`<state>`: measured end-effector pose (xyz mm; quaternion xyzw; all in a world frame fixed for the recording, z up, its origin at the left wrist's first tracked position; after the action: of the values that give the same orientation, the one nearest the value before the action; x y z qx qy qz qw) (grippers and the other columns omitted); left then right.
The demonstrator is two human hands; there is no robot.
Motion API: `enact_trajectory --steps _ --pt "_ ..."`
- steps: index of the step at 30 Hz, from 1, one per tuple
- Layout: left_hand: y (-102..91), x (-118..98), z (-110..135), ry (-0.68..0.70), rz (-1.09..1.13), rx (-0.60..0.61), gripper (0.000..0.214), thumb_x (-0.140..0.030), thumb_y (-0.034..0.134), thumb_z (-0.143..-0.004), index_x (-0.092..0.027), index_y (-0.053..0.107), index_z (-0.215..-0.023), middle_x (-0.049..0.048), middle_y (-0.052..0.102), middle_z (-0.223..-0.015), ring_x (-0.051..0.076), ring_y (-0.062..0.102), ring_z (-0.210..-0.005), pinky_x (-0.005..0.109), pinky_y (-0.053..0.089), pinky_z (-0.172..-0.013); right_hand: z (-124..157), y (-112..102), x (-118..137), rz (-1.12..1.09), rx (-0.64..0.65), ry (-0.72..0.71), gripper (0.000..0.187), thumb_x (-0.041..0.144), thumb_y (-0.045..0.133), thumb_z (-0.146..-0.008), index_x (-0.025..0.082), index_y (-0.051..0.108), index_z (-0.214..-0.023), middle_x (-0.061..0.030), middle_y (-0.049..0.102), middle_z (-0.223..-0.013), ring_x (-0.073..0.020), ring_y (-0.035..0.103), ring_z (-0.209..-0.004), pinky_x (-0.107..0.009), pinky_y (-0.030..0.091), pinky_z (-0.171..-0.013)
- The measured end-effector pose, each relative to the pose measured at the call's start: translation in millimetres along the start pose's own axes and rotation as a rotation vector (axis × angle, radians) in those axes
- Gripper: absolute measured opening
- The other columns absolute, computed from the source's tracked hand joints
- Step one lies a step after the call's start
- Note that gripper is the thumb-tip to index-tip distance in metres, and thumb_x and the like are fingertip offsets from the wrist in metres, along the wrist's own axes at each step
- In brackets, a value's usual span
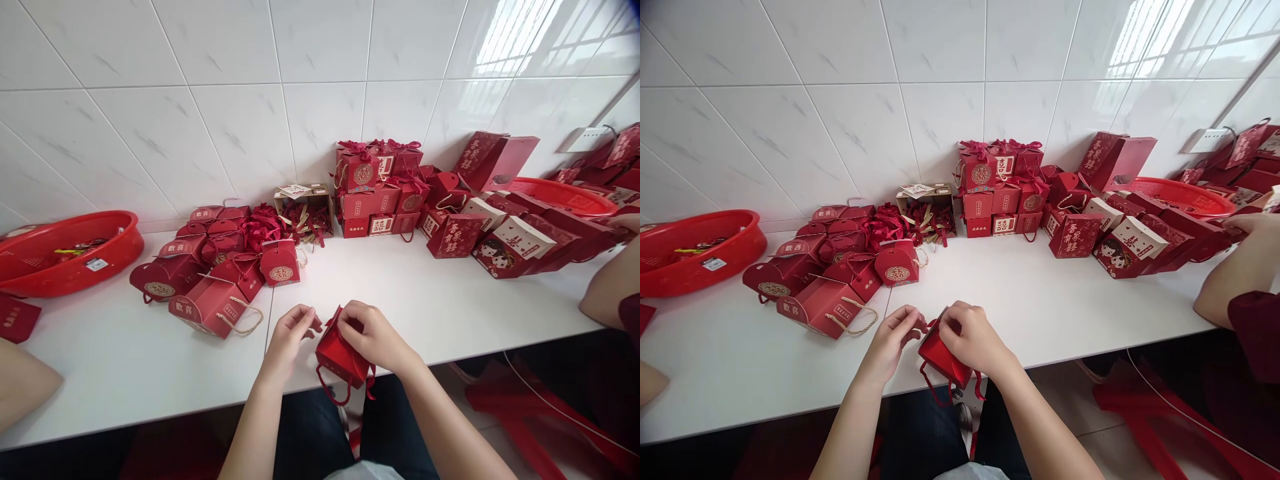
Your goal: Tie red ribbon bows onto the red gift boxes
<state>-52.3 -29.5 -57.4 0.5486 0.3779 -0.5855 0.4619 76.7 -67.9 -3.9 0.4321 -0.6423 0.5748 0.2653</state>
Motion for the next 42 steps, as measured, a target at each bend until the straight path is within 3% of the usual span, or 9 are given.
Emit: enact_trajectory --steps 9,14,19,22,24,29,34,39,42 --pt "12.1 -6 6 0.043 -0.119 0.044 0.026 -0.042 0.065 -0.079 -0.017 0.059 -0.074 -0.0005 0.055 -0.071 0.013 0.05 -0.069 0.024 0.041 -0.065 0 4 1 0.082 -0.017 -0.041 0.019 0.011 0.047 -0.082 0.02 0.051 -0.066 0.0001 0.059 -0.072 -0.0142 0.053 -0.068 -0.028 0.04 -0.069" --pt "10.2 5 1 0.052 -0.317 0.054 0.032 -0.048 0.051 -0.085 -0.018 0.058 -0.08 0.0024 0.061 -0.077 0.017 0.057 -0.074 0.026 0.045 -0.068 0 5 5 0.143 -0.026 -0.065 0.017 0.013 0.049 -0.084 0.02 0.055 -0.07 -0.0015 0.06 -0.076 -0.0158 0.055 -0.072 -0.034 0.041 -0.078" --pt "-41.1 16 -1 0.061 -0.784 -0.205 0.023 -0.039 0.054 -0.081 -0.019 0.057 -0.07 0.0071 0.063 -0.079 0.027 0.059 -0.085 0.043 0.041 -0.084 15 -26 -2 0.142 -0.202 -0.035 0.014 0.029 0.05 -0.091 0.023 0.061 -0.095 -0.0102 0.058 -0.112 -0.0258 0.053 -0.109 -0.045 0.037 -0.096" --pt "-76.2 18 5 0.037 -0.877 -0.371 0.018 -0.03 0.059 -0.074 -0.019 0.053 -0.061 0.0108 0.059 -0.078 0.037 0.053 -0.096 0.059 0.031 -0.089 30 -43 -26 0.065 -0.268 0.054 0.02 0.035 0.043 -0.094 0.023 0.057 -0.101 -0.0105 0.058 -0.108 -0.0242 0.056 -0.104 -0.04 0.044 -0.088" --pt "-83.5 14 6 0.056 -0.886 -0.414 0.014 -0.031 0.057 -0.075 -0.019 0.055 -0.066 0.0126 0.06 -0.085 0.039 0.051 -0.101 0.061 0.031 -0.089 41 -45 -46 0.045 -0.265 0.135 0.023 0.039 0.042 -0.094 0.022 0.056 -0.102 -0.0092 0.06 -0.102 -0.023 0.058 -0.097 -0.037 0.047 -0.082" --pt "-34.5 0 -6 0.208 -0.564 -0.181 0.024 -0.044 0.047 -0.087 -0.023 0.057 -0.093 0.0064 0.061 -0.103 0.022 0.058 -0.098 0.034 0.045 -0.087 68 -27 -85 0.042 -0.169 0.367 0.036 0.055 0.047 -0.088 0.021 0.055 -0.097 -0.0063 0.061 -0.092 -0.0207 0.059 -0.08 -0.033 0.046 -0.067" --pt "23.5 23 -6 0.052 -0.043 0.115 0.027 -0.045 0.061 -0.082 -0.022 0.052 -0.092 0.0023 0.059 -0.087 0.015 0.058 -0.071 0.025 0.046 -0.065 69 -1 -79 0.026 0.01 0.338 0.04 0.056 0.046 -0.089 0.021 0.049 -0.07 -0.0007 0.055 -0.07 -0.0166 0.05 -0.066 -0.029 0.04 -0.062" --pt "9.7 44 9 -0.028 0.074 -0.109 0.034 -0.05 0.062 -0.079 -0.021 0.045 -0.075 -0.004 0.049 -0.069 0.01 0.046 -0.06 0.019 0.038 -0.054 50 -3 -82 -0.138 -0.083 0.283 0.038 0.052 0.044 -0.092 0.02 0.046 -0.07 -0.0004 0.051 -0.072 -0.0154 0.046 -0.069 -0.028 0.038 -0.064" --pt "1.5 49 16 -0.071 0.033 -0.132 0.04 -0.054 0.061 -0.079 -0.02 0.043 -0.068 -0.0052 0.044 -0.061 0.009 0.04 -0.057 0.019 0.033 -0.052 46 6 -92 -0.299 -0.088 0.29 0.037 0.053 0.045 -0.091 0.021 0.044 -0.073 0.0024 0.045 -0.069 -0.013 0.041 -0.064 -0.026 0.034 -0.059"
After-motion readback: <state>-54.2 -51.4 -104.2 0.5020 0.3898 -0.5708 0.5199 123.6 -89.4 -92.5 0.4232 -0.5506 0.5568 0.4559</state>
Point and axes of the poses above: each hand's wrist, its own z-axis away from the middle knuckle, its own y-axis out of the palm, x = y × z, the point moved 10 cm from there along -z, towards the middle knuckle
